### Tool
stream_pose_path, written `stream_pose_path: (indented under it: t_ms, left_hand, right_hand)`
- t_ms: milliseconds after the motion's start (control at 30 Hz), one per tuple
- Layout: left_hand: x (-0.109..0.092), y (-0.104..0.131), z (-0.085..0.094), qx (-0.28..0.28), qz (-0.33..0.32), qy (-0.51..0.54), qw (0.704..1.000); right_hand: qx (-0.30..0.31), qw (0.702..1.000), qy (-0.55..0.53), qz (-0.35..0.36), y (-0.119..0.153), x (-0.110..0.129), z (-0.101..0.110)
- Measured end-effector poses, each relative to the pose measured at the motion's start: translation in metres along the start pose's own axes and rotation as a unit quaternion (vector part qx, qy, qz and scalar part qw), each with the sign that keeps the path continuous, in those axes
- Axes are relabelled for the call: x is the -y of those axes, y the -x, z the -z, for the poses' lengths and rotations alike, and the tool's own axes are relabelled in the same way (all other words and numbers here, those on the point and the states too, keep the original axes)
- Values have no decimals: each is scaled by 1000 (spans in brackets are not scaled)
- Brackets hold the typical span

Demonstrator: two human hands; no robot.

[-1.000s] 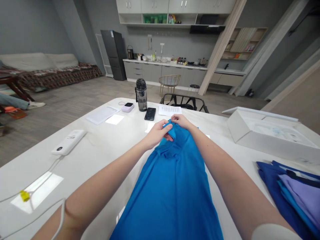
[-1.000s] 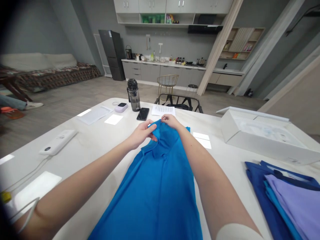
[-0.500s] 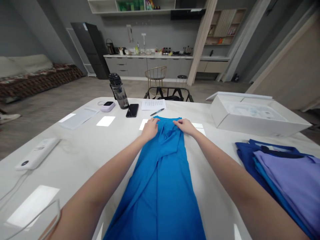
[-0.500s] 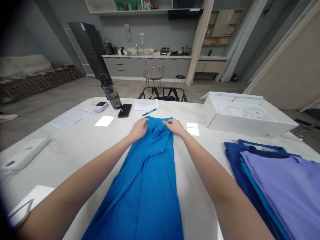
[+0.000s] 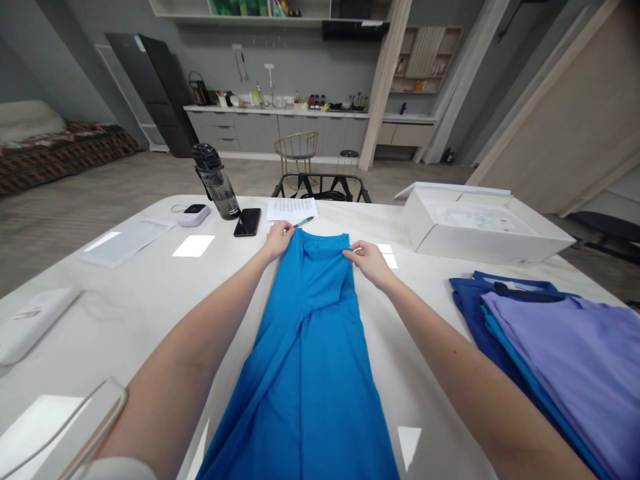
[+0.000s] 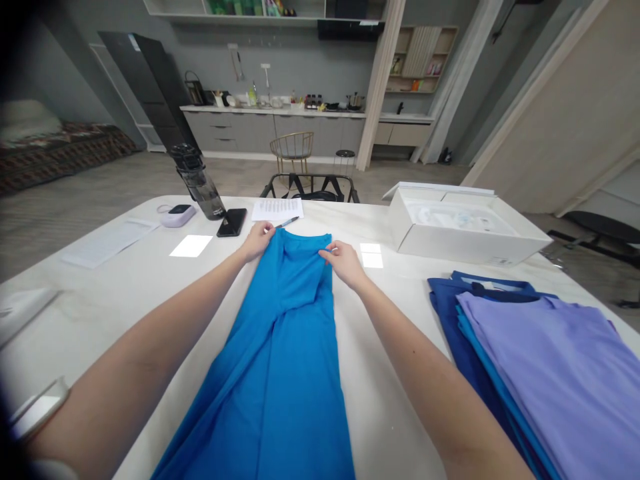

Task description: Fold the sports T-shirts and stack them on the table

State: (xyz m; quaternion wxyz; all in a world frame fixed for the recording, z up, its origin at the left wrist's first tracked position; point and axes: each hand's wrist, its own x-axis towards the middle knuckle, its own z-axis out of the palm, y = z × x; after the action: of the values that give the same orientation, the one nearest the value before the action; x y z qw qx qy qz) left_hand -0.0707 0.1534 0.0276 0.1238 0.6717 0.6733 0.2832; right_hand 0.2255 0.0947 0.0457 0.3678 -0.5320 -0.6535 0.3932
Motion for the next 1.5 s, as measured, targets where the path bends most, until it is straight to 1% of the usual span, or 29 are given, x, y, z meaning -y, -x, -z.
stream_pose_path:
  t_ms: [67,133,233,300,367,433,500,567,600,667,733,800,900,1000,1100,1200,1300,1500]
  left_hand:
    - [-4,0,-1,-42,-3,6,999]
    - [-8,3,-4,-52,20,-20,998]
    - [-13,14,-9,-39,75,-80,993]
    - [-15,24,-10,-51,80,-109,990]
    - [-18,37,-8,-67,32,-120,990]
    - [-23,50,-4,-61,-51,-108,991]
    - [-27,64,-1,-21,-135,-82,987]
    - [-29,78,-1,42,-189,-71,978]
    - [-29,85,-3,76,-198,-78,974]
    - [-27,97,-7,127,-185,-104,969]
    - [-25,108,-11,152,-155,-124,968]
    - [-24,119,-11,159,-136,-132,969]
    - [-27,135,-4,158,-134,-135,969]
    - [-31,154,8,165,-145,-124,968]
    - [-34,177,20,163,-150,-104,970]
    - [-35,202,30,147,-159,-88,972]
    - [-38,231,37,125,-180,-75,973]
    - [-52,295,54,99,-191,-83,973]
  right_hand:
    - [-39,998,-16,-39,-9,1,8]
    - [-73,994,5,-83,-19,-4,11]
    - [-92,983,91,-133,-30,-18,7]
    - [-92,971,175,-136,-32,-25,0]
    - [-90,958,242,-122,-28,-28,-6]
    - [-90,954,265,-109,-22,-26,-10]
    - [-83,957,261,-98,-13,-21,-13]
    - [-74,958,266,-75,1,-16,-16]
    - [-71,957,277,-53,9,-13,-18]
    - [-57,948,314,11,28,-8,-23]
    - [-30,932,353,71,48,-3,-30]
    - [8,920,381,98,67,1,-36]
    - [41,912,397,90,90,2,-40]
    - [40,914,394,83,109,1,-38]
    - [27,915,388,107,126,4,-34]
    - [19,909,398,122,144,12,-33]
    - [20,903,407,134,160,21,-39]
    - [98,896,389,192,193,31,-60]
